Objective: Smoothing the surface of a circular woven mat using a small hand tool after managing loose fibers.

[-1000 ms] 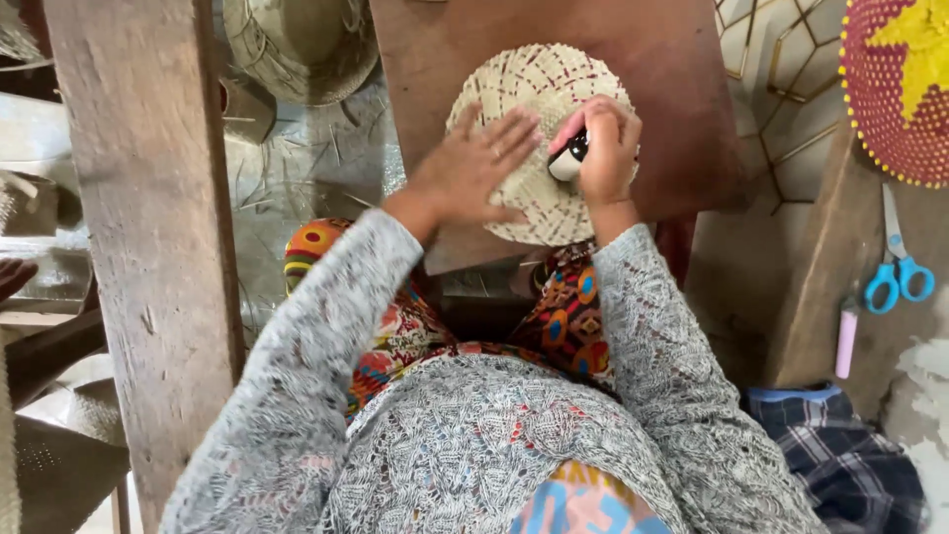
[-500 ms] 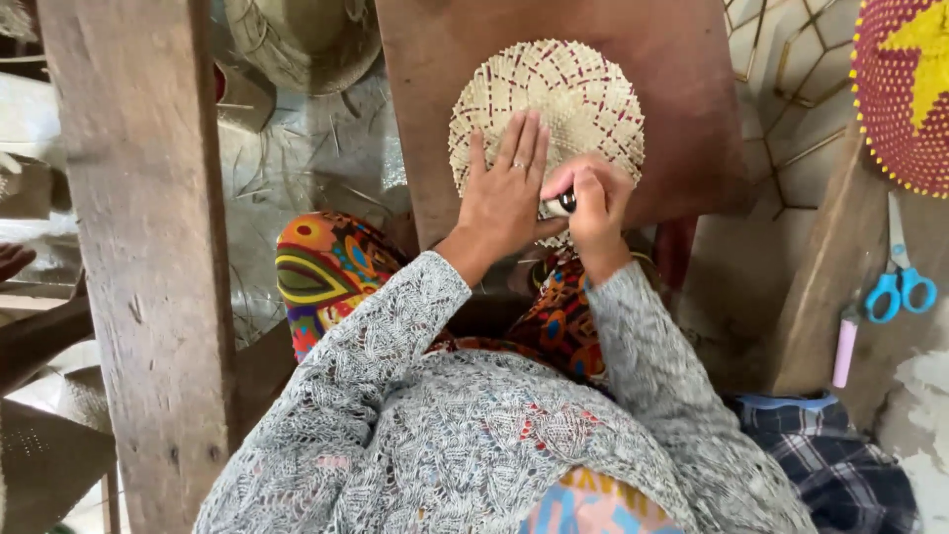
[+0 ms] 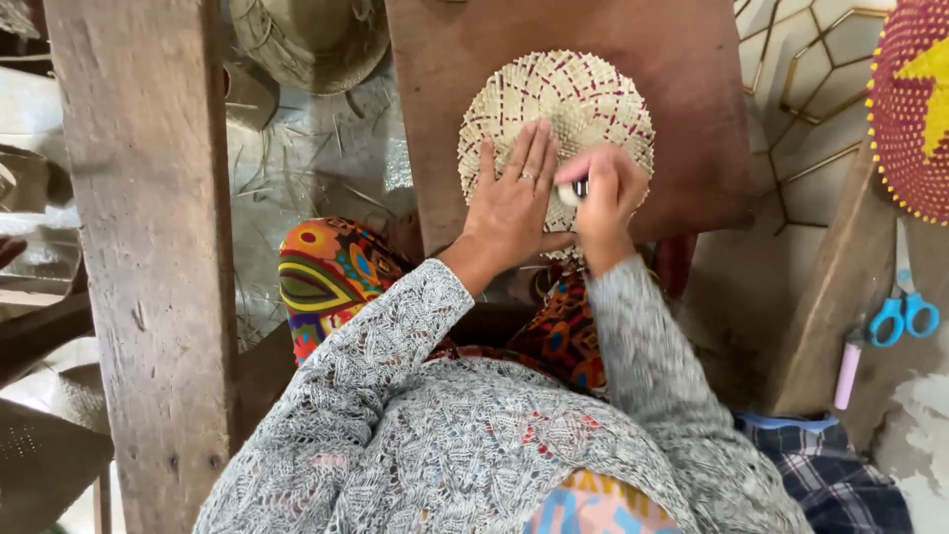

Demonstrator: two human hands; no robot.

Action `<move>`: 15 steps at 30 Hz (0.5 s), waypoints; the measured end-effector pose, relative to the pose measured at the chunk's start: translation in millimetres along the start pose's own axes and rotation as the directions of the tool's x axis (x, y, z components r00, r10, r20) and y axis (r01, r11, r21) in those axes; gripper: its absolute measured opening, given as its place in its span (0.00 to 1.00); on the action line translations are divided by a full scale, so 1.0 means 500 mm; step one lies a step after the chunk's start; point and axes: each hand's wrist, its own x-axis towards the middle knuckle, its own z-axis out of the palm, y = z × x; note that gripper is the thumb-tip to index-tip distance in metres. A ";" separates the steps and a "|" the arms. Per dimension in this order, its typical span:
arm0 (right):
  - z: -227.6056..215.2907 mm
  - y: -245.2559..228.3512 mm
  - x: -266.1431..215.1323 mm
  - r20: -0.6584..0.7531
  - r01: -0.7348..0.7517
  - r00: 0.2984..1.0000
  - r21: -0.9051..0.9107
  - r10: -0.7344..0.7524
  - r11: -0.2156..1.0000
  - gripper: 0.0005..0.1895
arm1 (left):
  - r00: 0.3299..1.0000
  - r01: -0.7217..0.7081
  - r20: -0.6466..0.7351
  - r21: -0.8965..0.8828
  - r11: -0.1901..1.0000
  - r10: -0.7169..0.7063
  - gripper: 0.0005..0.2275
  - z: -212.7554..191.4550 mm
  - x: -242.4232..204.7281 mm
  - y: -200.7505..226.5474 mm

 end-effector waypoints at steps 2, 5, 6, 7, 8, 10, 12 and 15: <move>0.013 0.028 0.053 0.012 0.082 0.997 -0.035 -0.082 0.996 0.21 | 1.000 0.007 -0.018 0.021 1.000 -0.006 0.54 -0.003 -0.004 -0.001; 0.019 0.017 0.044 -0.017 0.056 0.998 -0.027 -0.057 0.998 0.20 | 1.000 0.004 -0.016 -0.021 1.000 -0.004 0.55 -0.004 -0.006 -0.009; 0.017 -0.008 0.024 -0.014 0.056 0.998 -0.026 -0.056 0.998 0.20 | 1.000 0.006 -0.015 -0.023 1.000 -0.007 0.55 -0.002 -0.007 -0.008; 0.015 -0.031 0.007 -0.003 -0.008 1.000 -0.027 0.008 1.000 0.22 | 1.000 -0.001 -0.025 -0.026 1.000 0.000 0.53 0.000 -0.006 -0.009; 0.012 -0.054 -0.010 0.008 -0.071 0.997 -0.029 0.071 0.997 0.23 | 0.999 -0.007 -0.035 -0.028 1.000 0.006 0.52 0.003 -0.004 -0.010; 0.014 -0.052 -0.013 -0.016 -0.074 0.997 -0.023 0.073 0.997 0.22 | 0.999 -0.008 -0.034 -0.021 1.000 0.007 0.52 0.005 0.001 -0.010; 0.016 -0.044 -0.002 -0.053 -0.083 0.995 -0.027 0.081 0.996 0.22 | 0.999 -0.025 -0.027 -0.013 1.000 0.024 0.52 0.003 0.000 -0.005; 0.025 -0.007 0.051 -0.029 -0.062 0.998 -0.050 0.060 0.997 0.23 | 1.000 0.003 0.012 -0.009 1.000 -0.003 0.52 -0.023 -0.002 -0.004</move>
